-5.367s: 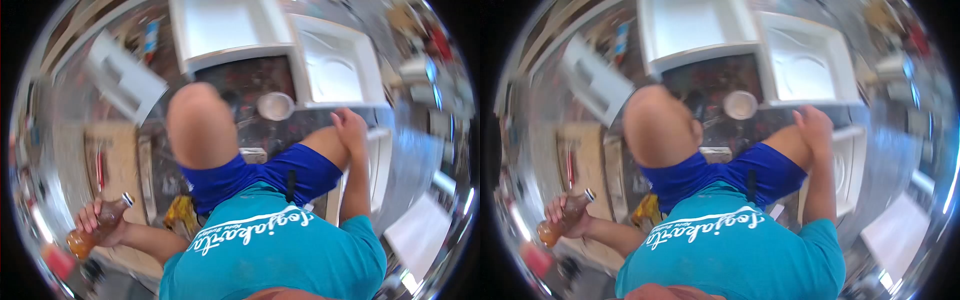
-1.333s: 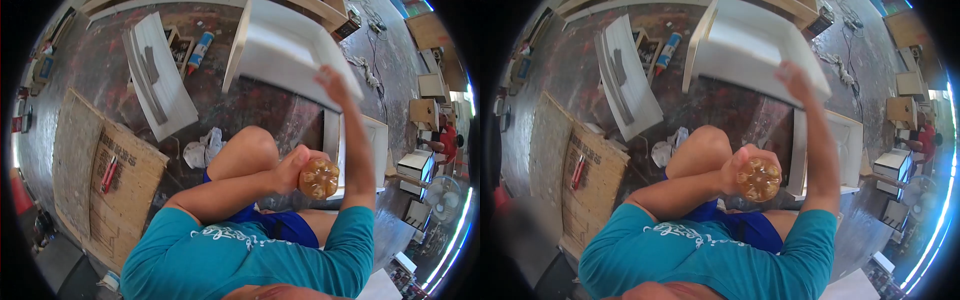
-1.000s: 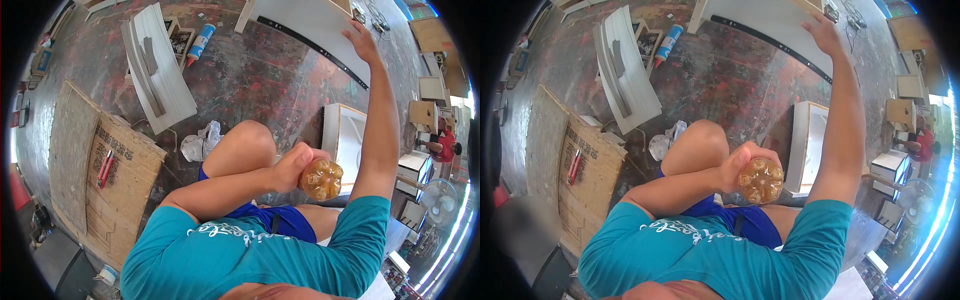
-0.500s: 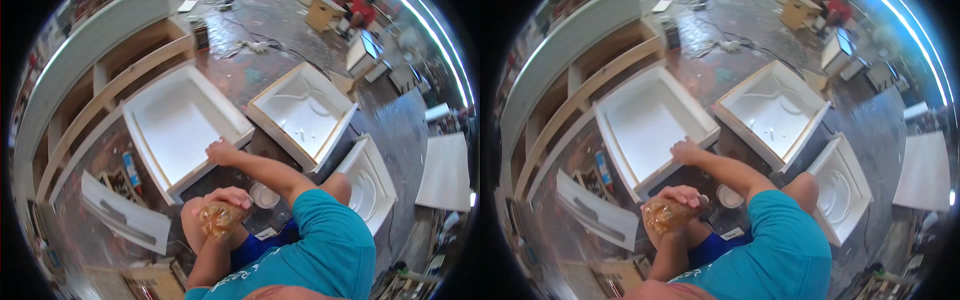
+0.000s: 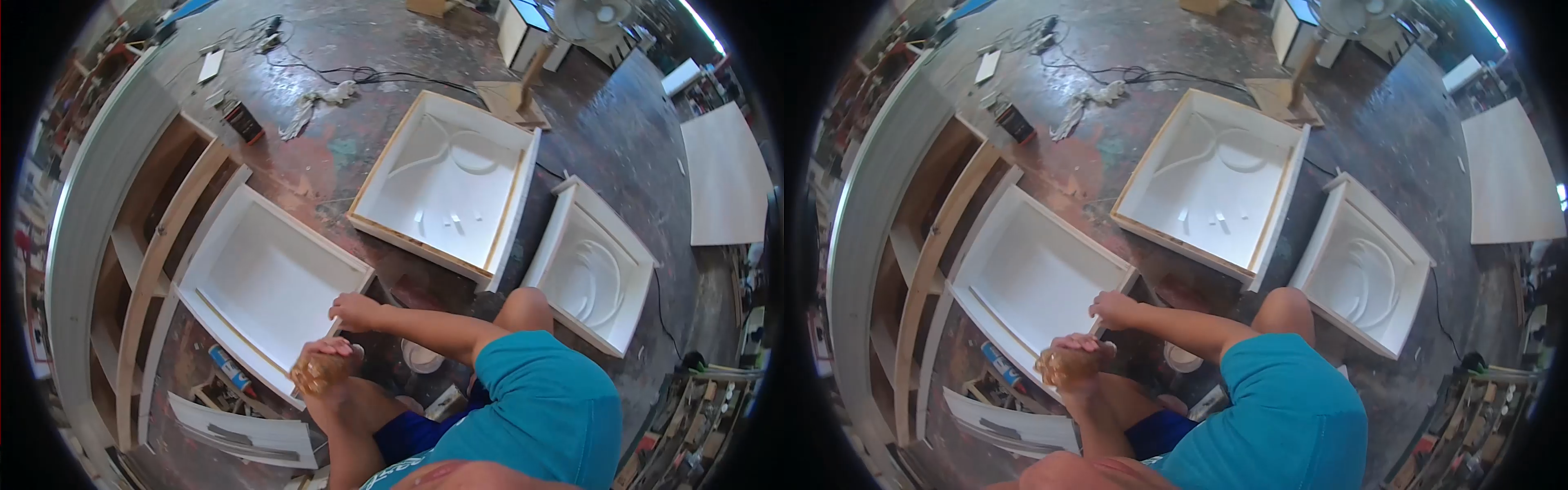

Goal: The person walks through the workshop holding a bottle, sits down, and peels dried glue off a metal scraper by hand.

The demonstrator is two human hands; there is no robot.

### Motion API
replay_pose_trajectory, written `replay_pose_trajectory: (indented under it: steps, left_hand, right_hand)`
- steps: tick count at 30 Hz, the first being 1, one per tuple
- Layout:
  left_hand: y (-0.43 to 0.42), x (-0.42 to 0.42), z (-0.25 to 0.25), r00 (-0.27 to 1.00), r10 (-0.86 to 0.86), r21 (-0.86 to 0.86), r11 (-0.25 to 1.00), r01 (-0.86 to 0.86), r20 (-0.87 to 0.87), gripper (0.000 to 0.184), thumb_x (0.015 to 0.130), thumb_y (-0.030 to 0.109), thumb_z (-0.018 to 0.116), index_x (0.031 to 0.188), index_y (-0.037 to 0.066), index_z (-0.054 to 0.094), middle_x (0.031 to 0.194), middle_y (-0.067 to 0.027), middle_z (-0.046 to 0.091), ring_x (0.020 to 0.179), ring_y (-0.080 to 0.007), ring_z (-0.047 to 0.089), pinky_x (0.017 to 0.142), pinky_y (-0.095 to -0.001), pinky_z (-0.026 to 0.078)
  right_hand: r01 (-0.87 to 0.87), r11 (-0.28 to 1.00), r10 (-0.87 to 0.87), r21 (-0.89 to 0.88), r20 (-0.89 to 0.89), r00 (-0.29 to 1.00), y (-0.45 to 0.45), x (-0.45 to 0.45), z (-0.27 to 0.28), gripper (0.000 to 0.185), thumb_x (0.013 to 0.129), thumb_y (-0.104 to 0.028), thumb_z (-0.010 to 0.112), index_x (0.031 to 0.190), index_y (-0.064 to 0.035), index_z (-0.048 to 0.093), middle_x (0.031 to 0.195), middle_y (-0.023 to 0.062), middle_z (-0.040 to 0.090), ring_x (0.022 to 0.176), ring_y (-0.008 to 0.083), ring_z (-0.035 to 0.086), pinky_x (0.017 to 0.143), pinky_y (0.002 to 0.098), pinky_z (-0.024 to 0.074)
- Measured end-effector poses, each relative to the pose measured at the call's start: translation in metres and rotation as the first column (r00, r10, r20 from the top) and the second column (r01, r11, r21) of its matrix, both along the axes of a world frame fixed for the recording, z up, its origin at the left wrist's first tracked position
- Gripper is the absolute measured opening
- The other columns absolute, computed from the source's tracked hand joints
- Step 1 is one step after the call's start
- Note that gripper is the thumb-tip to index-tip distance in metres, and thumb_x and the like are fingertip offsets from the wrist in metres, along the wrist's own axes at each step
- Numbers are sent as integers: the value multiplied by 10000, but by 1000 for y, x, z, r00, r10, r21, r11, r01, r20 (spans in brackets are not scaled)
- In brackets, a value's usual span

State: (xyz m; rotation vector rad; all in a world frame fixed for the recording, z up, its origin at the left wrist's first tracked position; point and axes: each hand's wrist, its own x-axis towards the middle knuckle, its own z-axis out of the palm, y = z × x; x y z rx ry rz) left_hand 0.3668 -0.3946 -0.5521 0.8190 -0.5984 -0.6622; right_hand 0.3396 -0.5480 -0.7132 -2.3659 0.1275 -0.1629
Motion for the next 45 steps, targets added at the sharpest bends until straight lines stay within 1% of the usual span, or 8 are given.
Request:
replay_pose_trajectory:
  steps: [8,14,16,17,19,22,30,45]
  left_hand:
    - [-24,3,85,874,113,280,960,27,-472,774,956,786,325,996,47,555,834,-110,597,785,-263,619,757,-421,541]
    - [8,-6,290,756,195,296,955,-2,-625,839,881,875,338,1006,75,556,846,-102,591,808,-258,618,777,-435,553]
    - [28,5,343,827,183,319,948,-4,-532,933,791,950,326,1040,83,564,893,-79,612,852,-250,633,784,-429,562]
    - [37,7,371,862,168,319,948,-8,-478,905,789,929,389,1056,83,568,914,-72,619,859,-241,639,785,-424,566]
    - [63,15,395,932,191,377,924,-64,-308,829,814,853,512,1082,71,581,940,-56,633,857,-205,646,773,-389,563]
    - [105,9,439,979,185,609,787,-96,-85,340,923,339,765,1031,72,585,845,-25,654,754,-130,659,637,-314,549]
    - [238,-231,418,739,635,950,27,-310,223,558,790,328,872,1228,53,662,1030,-86,732,927,-162,667,843,-345,537]
    - [227,-977,404,-222,922,870,-189,455,317,594,756,444,845,1171,43,703,1061,-128,749,1019,-298,701,913,-411,511]
  right_hand:
    - [402,903,-379,154,-156,912,-53,-235,218,303,839,-219,738,1075,-34,695,1021,162,698,1004,375,655,886,459,528]
    - [861,490,-756,-136,-558,342,-44,-479,417,254,853,-238,666,993,-38,736,977,217,725,983,388,696,861,455,551]
    - [751,524,-758,-402,-622,196,-34,-584,418,259,836,-267,652,909,-39,749,945,219,732,909,410,711,807,472,567]
    - [18,852,-504,-524,-810,299,-38,-654,383,250,904,-254,579,872,-95,770,941,129,756,882,301,738,748,471,576]
    - [752,561,-549,-345,-835,27,-22,-751,348,234,913,-203,575,938,-110,788,935,123,761,871,278,745,747,457,588]
    - [969,201,-340,-142,-938,-67,-19,-757,400,264,940,-237,594,1015,-53,768,996,160,753,895,228,739,736,406,588]
    - [625,724,-53,291,-880,471,-146,-624,429,298,967,-301,607,1119,-64,705,945,111,726,921,216,687,765,433,552]
    - [393,901,-124,183,-760,637,-260,-367,519,279,974,-280,589,1164,-85,650,943,10,674,851,161,638,658,327,498]
